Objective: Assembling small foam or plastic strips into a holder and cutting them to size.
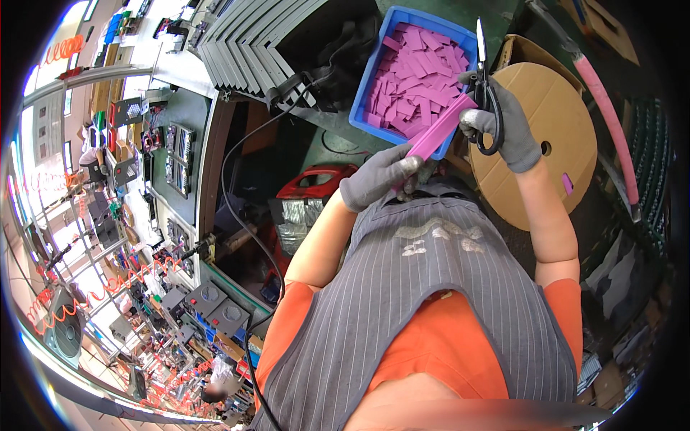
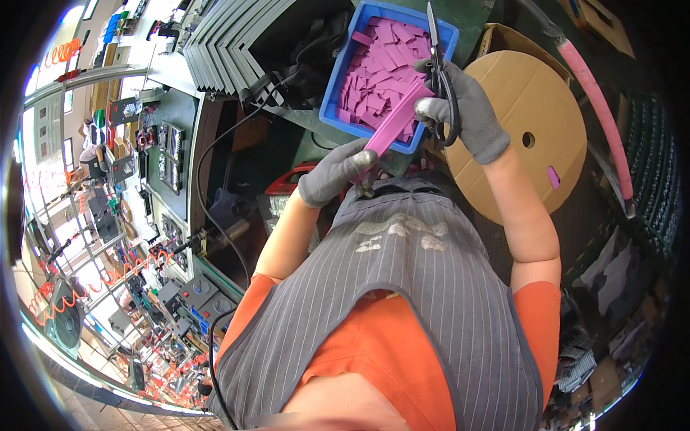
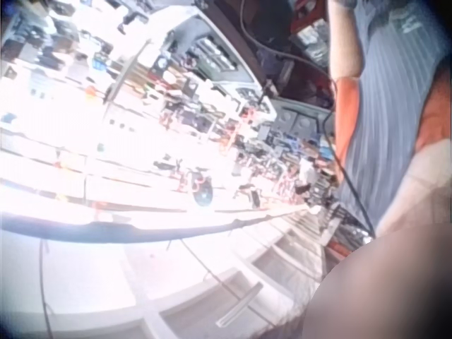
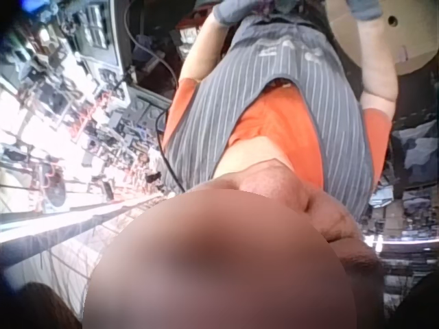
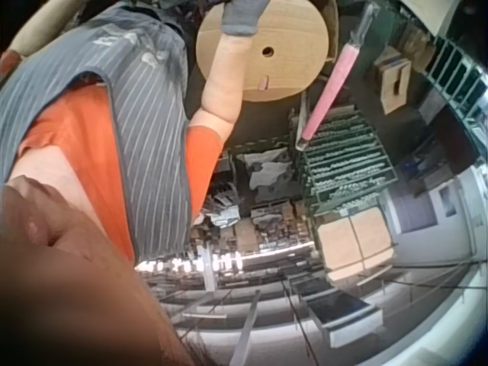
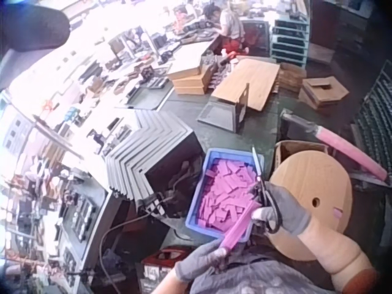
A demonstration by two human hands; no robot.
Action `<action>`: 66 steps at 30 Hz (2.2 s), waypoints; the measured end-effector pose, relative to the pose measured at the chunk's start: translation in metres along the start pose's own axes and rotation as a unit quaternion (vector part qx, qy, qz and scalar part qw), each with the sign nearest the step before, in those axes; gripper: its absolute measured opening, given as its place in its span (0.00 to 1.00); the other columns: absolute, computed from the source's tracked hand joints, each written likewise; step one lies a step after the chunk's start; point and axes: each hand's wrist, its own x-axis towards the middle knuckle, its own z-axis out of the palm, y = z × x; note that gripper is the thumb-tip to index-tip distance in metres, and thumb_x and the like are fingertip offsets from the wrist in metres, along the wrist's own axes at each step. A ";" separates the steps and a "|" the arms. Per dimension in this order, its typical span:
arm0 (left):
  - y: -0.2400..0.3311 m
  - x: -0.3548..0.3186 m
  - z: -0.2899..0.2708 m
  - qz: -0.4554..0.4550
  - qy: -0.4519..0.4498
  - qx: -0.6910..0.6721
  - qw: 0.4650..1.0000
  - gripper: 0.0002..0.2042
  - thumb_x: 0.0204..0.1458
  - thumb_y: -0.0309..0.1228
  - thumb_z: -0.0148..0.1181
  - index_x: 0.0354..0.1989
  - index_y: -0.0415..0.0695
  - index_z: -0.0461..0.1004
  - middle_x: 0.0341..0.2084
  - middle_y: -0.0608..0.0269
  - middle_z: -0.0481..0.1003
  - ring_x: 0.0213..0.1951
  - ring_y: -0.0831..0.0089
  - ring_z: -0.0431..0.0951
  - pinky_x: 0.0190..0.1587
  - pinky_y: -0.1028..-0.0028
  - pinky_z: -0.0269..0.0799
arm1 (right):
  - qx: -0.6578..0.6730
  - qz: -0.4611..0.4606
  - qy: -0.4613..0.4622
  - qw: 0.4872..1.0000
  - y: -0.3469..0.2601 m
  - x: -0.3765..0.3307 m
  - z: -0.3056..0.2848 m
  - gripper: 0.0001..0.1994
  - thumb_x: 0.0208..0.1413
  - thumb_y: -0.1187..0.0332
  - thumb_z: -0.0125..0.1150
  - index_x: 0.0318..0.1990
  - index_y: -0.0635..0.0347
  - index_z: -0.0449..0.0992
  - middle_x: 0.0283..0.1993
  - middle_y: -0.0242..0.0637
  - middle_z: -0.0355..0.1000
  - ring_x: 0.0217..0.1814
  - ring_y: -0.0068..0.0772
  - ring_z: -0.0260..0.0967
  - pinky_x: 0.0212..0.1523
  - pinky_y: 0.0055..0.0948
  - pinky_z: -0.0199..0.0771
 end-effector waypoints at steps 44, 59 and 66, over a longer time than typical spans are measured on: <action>-0.028 0.037 -0.028 -0.020 0.084 0.086 0.993 0.16 0.58 0.43 0.46 0.32 0.42 0.69 0.15 0.72 0.63 0.14 0.85 0.60 0.18 0.82 0.62 | -0.182 0.254 -0.061 0.948 0.048 -0.014 -0.022 0.09 0.50 0.67 0.60 0.33 0.64 0.76 0.15 0.28 0.65 0.17 0.17 0.63 0.19 0.18 0.63; -0.026 0.016 -0.004 -0.041 -0.005 0.043 0.998 0.17 0.56 0.42 0.52 0.42 0.39 0.67 0.26 0.68 0.68 0.23 0.83 0.65 0.23 0.83 0.63 | 0.026 0.100 -0.100 0.990 0.031 -0.013 -0.007 0.23 0.43 0.74 0.64 0.49 0.60 0.66 0.29 0.30 0.68 0.28 0.19 0.68 0.29 0.17 0.70; -0.021 0.016 -0.005 -0.004 0.024 0.102 0.995 0.17 0.56 0.40 0.51 0.44 0.39 0.66 0.21 0.67 0.68 0.21 0.82 0.68 0.23 0.83 0.64 | -0.030 0.004 -0.020 0.999 0.010 -0.005 -0.012 0.22 0.42 0.75 0.62 0.48 0.62 0.67 0.25 0.27 0.65 0.24 0.19 0.66 0.27 0.18 0.68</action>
